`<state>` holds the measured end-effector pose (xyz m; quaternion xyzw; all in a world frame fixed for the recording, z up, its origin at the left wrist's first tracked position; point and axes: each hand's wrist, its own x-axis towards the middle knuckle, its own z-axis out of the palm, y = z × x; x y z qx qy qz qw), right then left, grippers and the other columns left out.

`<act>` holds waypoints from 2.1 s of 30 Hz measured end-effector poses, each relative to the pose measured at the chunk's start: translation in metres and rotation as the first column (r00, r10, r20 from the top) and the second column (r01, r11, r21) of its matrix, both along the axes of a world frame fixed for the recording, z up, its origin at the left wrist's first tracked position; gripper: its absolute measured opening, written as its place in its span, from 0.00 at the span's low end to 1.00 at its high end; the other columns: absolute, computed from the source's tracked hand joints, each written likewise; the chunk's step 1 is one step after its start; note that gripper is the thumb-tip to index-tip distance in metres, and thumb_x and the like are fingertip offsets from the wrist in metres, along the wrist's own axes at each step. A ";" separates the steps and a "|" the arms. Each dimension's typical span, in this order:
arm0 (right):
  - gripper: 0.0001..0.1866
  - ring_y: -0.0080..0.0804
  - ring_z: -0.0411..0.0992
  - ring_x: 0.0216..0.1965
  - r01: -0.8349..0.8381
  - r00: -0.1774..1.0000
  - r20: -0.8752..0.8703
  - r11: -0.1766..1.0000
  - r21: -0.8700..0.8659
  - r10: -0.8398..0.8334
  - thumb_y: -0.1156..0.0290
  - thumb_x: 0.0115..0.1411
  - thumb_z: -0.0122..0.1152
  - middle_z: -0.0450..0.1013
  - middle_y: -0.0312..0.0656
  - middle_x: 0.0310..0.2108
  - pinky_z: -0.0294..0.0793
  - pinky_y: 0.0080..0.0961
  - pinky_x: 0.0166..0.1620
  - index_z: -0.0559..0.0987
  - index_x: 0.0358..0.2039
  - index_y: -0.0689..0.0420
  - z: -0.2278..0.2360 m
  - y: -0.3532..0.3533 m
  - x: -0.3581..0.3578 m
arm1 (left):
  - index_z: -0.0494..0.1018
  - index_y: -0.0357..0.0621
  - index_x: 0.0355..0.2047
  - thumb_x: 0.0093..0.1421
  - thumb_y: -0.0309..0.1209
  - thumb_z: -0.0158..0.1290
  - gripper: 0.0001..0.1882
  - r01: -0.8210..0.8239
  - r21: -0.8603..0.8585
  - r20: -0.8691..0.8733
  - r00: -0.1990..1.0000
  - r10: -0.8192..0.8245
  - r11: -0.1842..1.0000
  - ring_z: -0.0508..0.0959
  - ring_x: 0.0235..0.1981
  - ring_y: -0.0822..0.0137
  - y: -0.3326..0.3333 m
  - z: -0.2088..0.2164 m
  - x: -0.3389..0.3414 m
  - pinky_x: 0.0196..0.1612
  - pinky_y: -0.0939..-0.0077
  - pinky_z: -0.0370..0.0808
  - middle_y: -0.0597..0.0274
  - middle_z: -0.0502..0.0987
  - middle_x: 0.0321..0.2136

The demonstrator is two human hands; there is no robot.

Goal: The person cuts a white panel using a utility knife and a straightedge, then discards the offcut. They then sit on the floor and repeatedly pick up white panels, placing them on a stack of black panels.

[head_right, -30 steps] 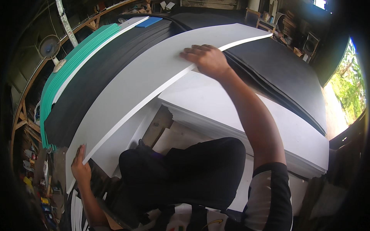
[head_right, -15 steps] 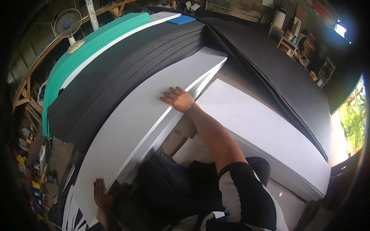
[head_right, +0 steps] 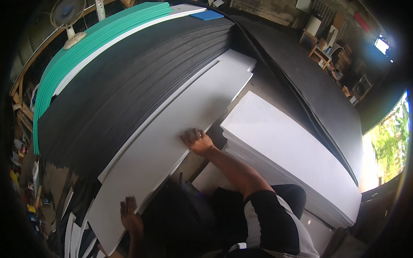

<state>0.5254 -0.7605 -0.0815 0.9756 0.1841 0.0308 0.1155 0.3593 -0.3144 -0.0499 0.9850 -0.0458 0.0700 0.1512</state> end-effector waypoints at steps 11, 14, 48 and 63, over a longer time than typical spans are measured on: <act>0.33 0.62 0.56 0.74 -0.023 0.995 -0.100 0.999 0.047 0.028 0.62 0.73 0.46 0.55 0.57 0.74 0.59 0.60 0.71 0.55 0.77 0.48 0.009 0.012 0.033 | 0.68 0.49 0.67 0.64 0.23 0.49 0.30 0.203 0.082 -0.009 0.979 -0.203 0.976 0.69 0.68 0.39 -0.112 -0.017 0.125 0.68 0.47 0.67 0.54 0.71 0.67; 0.33 0.67 0.60 0.71 -0.019 1.000 0.013 0.999 -0.026 0.019 0.64 0.73 0.46 0.58 0.59 0.73 0.64 0.59 0.69 0.55 0.76 0.50 -0.010 0.020 0.030 | 0.67 0.50 0.69 0.64 0.26 0.50 0.31 0.265 0.082 -0.005 0.964 -0.265 0.961 0.67 0.69 0.38 -0.116 -0.029 0.128 0.68 0.44 0.67 0.54 0.69 0.68; 0.46 0.59 0.64 0.69 -0.087 0.993 0.071 0.996 -0.032 0.089 0.78 0.61 0.59 0.62 0.51 0.70 0.74 0.49 0.66 0.58 0.75 0.28 -0.049 -0.011 0.023 | 0.63 0.63 0.71 0.64 0.28 0.51 0.34 0.189 0.022 0.023 0.982 -0.190 0.982 0.58 0.73 0.39 -0.051 -0.081 0.065 0.71 0.34 0.60 0.61 0.61 0.73; 0.42 0.57 0.35 0.80 0.019 0.969 -0.248 0.998 0.060 -0.003 0.35 0.68 0.51 0.35 0.50 0.81 0.41 0.57 0.76 0.46 0.77 0.19 0.006 0.056 0.012 | 0.63 0.65 0.72 0.54 0.57 0.68 0.47 0.170 -0.015 -0.016 0.985 -0.171 0.985 0.51 0.75 0.30 -0.029 -0.094 0.077 0.70 0.25 0.52 0.42 0.59 0.73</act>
